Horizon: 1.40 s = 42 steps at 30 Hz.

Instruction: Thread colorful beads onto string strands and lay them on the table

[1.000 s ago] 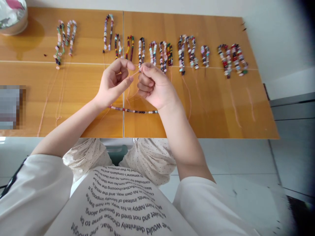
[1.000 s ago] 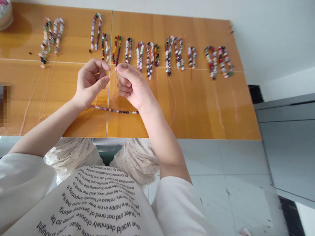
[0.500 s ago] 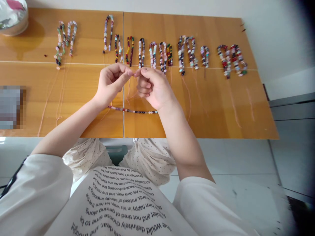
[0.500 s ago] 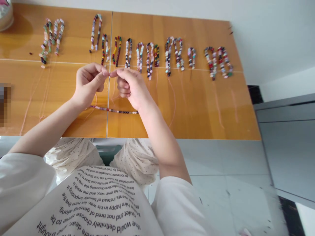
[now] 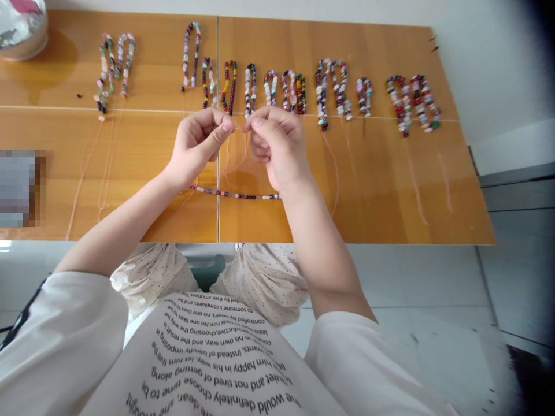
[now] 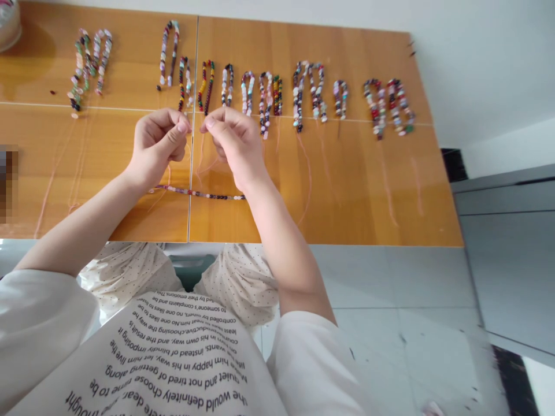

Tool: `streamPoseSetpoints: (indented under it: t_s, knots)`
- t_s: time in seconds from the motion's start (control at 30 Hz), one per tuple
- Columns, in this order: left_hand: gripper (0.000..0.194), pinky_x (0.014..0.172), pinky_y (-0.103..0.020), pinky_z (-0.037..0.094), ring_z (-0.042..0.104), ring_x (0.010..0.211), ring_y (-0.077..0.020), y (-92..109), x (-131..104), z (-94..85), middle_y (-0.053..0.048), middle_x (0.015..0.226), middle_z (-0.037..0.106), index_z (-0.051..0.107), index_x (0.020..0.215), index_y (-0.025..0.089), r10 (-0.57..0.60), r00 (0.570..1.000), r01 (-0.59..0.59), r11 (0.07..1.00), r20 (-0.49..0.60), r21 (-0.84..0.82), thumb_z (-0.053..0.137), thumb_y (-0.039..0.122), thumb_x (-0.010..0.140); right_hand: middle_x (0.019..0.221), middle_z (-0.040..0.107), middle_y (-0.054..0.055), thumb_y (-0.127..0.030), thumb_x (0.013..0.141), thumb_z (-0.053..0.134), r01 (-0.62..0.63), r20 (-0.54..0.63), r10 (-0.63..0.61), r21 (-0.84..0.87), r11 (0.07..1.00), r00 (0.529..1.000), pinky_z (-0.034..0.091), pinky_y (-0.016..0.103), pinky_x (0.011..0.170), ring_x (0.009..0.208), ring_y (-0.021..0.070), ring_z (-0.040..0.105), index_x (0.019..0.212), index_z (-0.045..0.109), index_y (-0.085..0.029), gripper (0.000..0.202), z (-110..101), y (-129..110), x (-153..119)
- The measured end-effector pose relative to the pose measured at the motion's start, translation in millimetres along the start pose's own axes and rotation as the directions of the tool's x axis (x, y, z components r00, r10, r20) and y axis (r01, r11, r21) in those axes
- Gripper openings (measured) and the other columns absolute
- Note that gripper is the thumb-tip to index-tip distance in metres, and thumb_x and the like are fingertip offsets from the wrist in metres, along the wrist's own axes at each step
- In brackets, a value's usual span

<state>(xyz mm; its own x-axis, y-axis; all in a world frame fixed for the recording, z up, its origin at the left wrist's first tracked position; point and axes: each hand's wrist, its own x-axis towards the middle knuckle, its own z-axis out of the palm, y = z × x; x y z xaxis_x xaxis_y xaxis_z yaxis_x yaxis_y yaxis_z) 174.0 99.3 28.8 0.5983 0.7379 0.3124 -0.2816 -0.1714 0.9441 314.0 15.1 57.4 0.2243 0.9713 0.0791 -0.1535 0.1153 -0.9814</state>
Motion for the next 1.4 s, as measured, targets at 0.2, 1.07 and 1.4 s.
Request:
streamPoseSetpoints:
  t_s: [0.2,1.07,1.4]
  knots:
    - [0.047,0.038,-0.021,0.022,0.028,0.042,-0.0040,0,-1,1.2,0.007,0.054,0.035,0.060,0.074,0.021,0.016,1.000,-0.016,1.000,-0.005,-0.020,0.074,0.065,0.073,0.060,0.033,-0.004,-0.046,0.080,0.073,0.009,0.122,0.002,-0.089,0.996,0.993,0.020,0.029,0.048,0.053,0.0118,0.021,0.083,0.060,-0.028,0.022,-9,-1,5]
    - [0.045,0.038,-0.019,0.019,0.025,0.041,-0.0025,0,-1,0.3,0.006,0.053,0.034,0.061,0.077,0.020,0.060,0.998,-0.060,0.998,-0.033,0.025,0.071,0.064,0.078,0.053,0.027,-0.003,-0.029,0.086,0.061,0.081,0.039,-0.077,-0.128,0.988,0.996,0.011,0.032,0.054,0.051,0.0113,0.019,0.065,0.066,-0.025,0.023,0,-4,-3]
    - [0.051,0.040,-0.018,0.020,0.027,0.041,0.0000,-4,0,-0.1,0.005,0.062,0.038,0.055,0.079,0.020,0.034,0.999,-0.033,0.999,-0.033,0.042,0.066,0.069,0.079,0.059,0.016,-0.008,-0.025,0.068,0.086,-0.138,0.139,0.156,-0.132,0.982,0.978,0.024,0.023,0.044,0.051,0.0088,0.019,0.089,0.059,-0.028,0.035,0,-1,-3]
